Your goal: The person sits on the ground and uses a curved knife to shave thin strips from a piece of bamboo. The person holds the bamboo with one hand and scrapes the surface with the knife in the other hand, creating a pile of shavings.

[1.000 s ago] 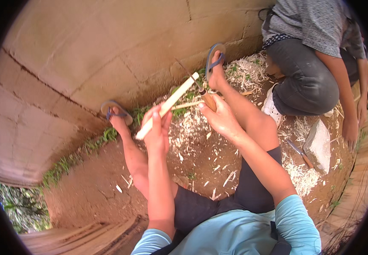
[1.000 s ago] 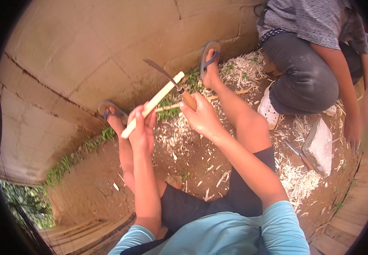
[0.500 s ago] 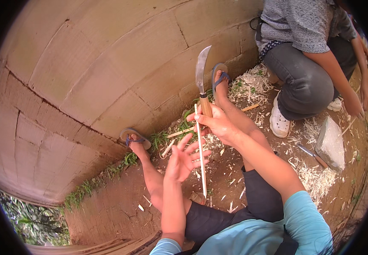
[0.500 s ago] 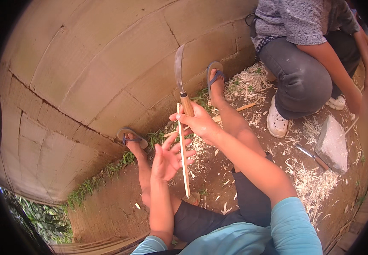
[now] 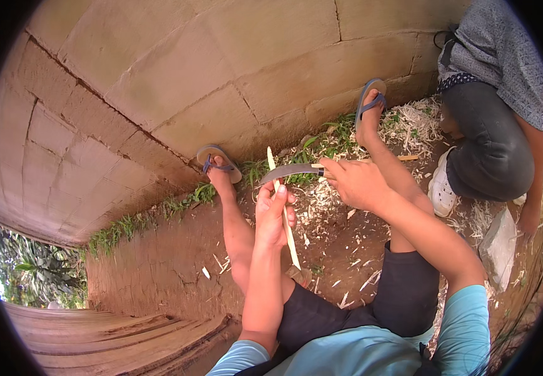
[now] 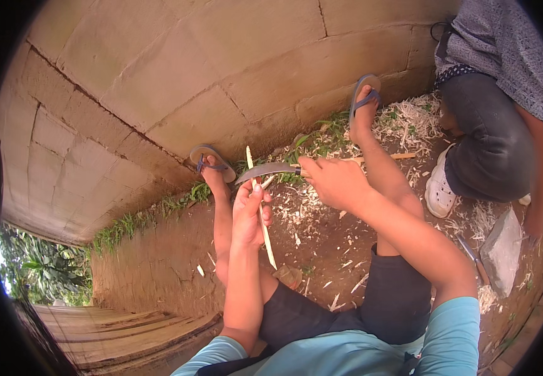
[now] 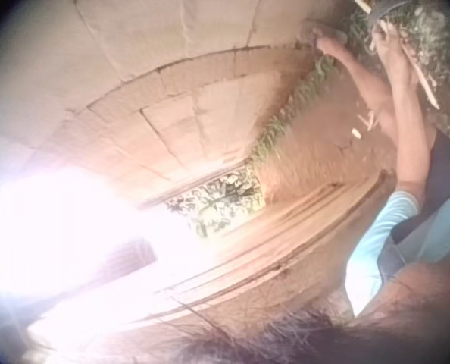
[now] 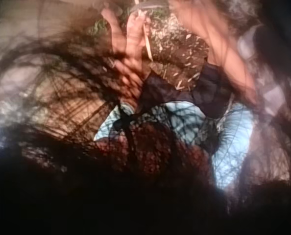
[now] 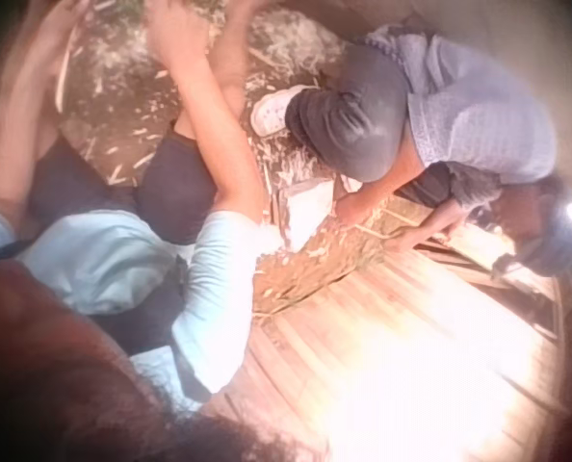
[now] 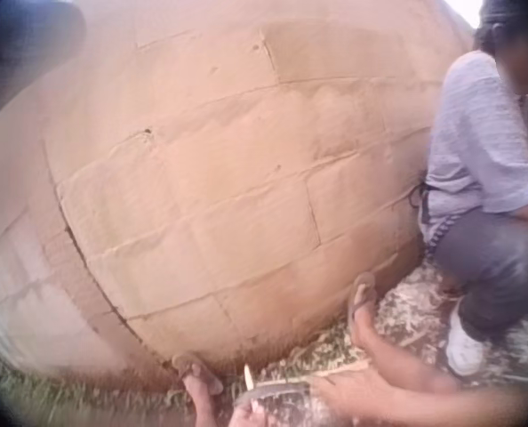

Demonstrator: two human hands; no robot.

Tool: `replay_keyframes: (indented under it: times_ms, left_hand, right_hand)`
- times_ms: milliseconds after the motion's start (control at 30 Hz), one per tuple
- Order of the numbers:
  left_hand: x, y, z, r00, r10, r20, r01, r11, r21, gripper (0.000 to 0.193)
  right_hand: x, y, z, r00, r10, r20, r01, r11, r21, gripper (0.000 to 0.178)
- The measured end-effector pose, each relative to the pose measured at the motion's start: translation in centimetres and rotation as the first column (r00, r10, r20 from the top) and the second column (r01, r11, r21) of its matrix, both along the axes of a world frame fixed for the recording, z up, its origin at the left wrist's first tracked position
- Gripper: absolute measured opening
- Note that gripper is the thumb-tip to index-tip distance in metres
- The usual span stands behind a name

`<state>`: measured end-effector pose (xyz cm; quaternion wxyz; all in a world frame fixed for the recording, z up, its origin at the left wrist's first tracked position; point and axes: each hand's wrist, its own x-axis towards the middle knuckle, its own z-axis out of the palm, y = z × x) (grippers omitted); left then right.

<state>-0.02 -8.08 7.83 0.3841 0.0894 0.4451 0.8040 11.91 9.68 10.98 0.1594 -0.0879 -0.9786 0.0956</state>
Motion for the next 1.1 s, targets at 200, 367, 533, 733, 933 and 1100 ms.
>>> replay_keyframes:
  times_ms: [200,367,533,733,933,1100]
  left_hand:
    - [1.2,0.4,0.4,0.992,-0.036,-0.12,0.035,0.999,-0.014,0.027]
    - [1.4,0.9,0.3,0.992,-0.007,-0.126,0.001,0.999,-0.048,0.025]
    - [2.0,1.7,0.5,0.99,-0.098,-0.101,0.09,0.993,-0.073,0.024]
    - [3.6,2.8,1.0,0.972,-0.173,-0.159,0.142,0.972,-0.189,0.038]
    - [3.3,3.0,-0.1,0.958,-0.206,-0.2,0.135,0.938,-0.319,0.041]
    - [3.6,3.3,-0.1,0.913,-0.223,-0.342,0.067,0.909,-0.411,0.039]
  right_hand:
    - [-1.6,0.0,-2.3,0.989,-0.136,-0.051,0.133,0.989,-0.066,0.018]
    - [-0.8,-0.6,-2.4,0.992,-0.115,-0.048,0.106,0.981,-0.161,0.028]
    - [0.0,0.3,-4.0,0.964,-0.076,-0.254,0.046,0.991,-0.122,0.033]
    - [0.4,0.3,-4.1,0.966,-0.111,-0.234,0.06,0.975,-0.212,0.031]
    - [1.1,0.4,-3.7,0.98,-0.157,-0.125,0.125,0.965,-0.231,0.039]
    - [1.7,0.5,-3.3,0.977,-0.168,-0.133,0.141,0.971,-0.194,0.039]
